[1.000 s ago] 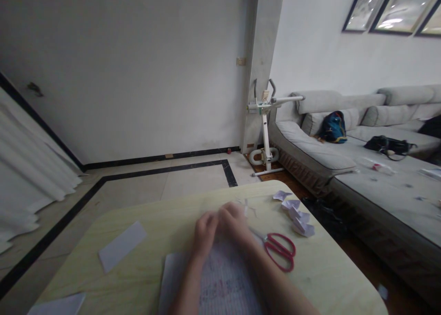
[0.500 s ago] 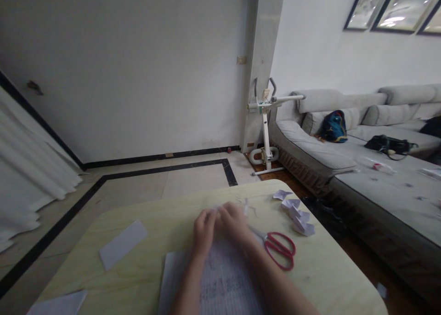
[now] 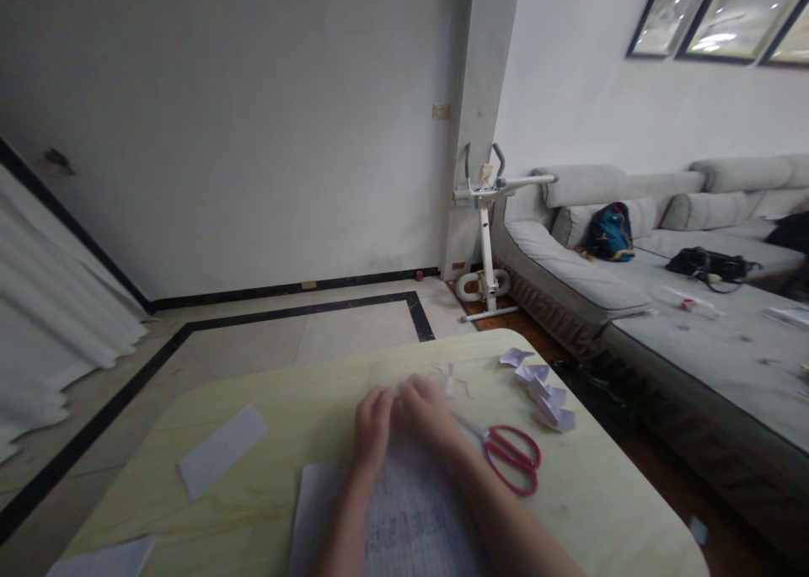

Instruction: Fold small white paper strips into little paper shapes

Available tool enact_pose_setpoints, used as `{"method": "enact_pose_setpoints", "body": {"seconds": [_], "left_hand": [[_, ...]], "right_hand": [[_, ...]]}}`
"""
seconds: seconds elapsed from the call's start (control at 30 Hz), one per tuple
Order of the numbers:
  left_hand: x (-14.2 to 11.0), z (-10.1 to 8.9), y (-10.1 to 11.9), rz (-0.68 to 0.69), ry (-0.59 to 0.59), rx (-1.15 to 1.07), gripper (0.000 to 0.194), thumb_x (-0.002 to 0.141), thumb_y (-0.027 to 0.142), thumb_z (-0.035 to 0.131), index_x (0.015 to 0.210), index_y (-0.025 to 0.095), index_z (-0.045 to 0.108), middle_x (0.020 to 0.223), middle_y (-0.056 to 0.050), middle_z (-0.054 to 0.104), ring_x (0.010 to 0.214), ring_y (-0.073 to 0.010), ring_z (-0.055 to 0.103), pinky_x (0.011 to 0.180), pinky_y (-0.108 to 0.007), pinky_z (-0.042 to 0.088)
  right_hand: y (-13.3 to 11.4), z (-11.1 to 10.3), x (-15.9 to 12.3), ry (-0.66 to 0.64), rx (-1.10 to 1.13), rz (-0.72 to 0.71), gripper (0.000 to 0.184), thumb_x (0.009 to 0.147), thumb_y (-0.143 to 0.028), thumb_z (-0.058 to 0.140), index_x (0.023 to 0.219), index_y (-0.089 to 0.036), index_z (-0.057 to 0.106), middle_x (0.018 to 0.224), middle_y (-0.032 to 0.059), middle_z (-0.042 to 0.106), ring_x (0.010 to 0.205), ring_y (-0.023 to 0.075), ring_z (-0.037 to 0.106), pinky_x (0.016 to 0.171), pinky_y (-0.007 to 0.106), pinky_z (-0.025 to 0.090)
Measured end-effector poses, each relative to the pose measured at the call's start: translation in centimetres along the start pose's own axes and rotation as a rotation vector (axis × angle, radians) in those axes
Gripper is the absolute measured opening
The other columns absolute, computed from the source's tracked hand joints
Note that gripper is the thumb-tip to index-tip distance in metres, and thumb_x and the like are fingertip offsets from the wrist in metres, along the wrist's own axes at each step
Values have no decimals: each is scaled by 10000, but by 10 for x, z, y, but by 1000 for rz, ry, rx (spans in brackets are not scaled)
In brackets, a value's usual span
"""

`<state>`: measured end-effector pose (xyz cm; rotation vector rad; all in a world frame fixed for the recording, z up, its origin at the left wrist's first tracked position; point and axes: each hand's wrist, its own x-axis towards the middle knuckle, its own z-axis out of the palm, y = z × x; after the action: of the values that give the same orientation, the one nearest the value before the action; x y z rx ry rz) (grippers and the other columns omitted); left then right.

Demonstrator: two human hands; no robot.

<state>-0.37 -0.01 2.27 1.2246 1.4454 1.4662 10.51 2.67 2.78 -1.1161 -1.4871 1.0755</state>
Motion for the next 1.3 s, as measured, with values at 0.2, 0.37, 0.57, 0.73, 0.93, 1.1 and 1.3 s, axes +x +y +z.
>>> {"method": "enact_pose_setpoints", "body": {"seconds": [0.2,0.37,0.57,0.73,0.93,1.1,1.3], "left_hand": [[-1,-1,4,-29,-83,-69,220,734,343,558,611,161,572,592,10,563,589,-136,512,550,-213,391],[-1,-2,4,-88,-111,-144,235,719,336,565,563,160,554,498,33,510,477,-102,446,460,-199,339],[-3,-1,2,-130,-114,-202,257,714,363,567,554,162,560,475,35,507,442,-100,447,445,-210,343],[-5,-1,2,-216,-87,-229,235,653,383,637,679,150,621,586,-6,594,543,-131,535,504,-219,393],[-4,-2,-4,-182,-253,-237,283,707,391,570,556,160,506,464,51,436,387,-66,383,366,-176,287],[-7,2,0,-205,-206,-223,295,708,425,567,596,156,525,512,37,469,420,-76,423,379,-178,330],[-6,1,-2,-222,-156,-234,282,701,408,578,598,149,540,495,38,457,411,-72,404,374,-172,307]], "right_hand": [[1,-2,2,9,76,19,234,768,-262,439,552,-172,434,530,-47,428,530,90,382,491,202,290],[4,-2,2,-43,94,64,243,775,-271,429,551,-174,425,517,-51,406,512,86,379,473,198,290],[2,-2,1,-36,133,71,200,736,-213,438,541,-178,404,503,-54,389,501,82,367,457,189,288],[3,-2,0,-61,190,97,202,766,-253,426,578,-178,432,503,-45,445,470,86,414,449,194,317],[10,-2,0,-103,235,103,230,758,-281,488,562,-171,440,505,-53,423,475,77,399,447,187,307],[12,0,0,-206,459,168,260,786,-390,489,635,-185,435,488,-53,443,428,92,425,424,204,321],[8,0,-1,-134,322,116,322,784,-430,506,601,-169,463,516,-38,460,481,89,423,467,205,324]]}}
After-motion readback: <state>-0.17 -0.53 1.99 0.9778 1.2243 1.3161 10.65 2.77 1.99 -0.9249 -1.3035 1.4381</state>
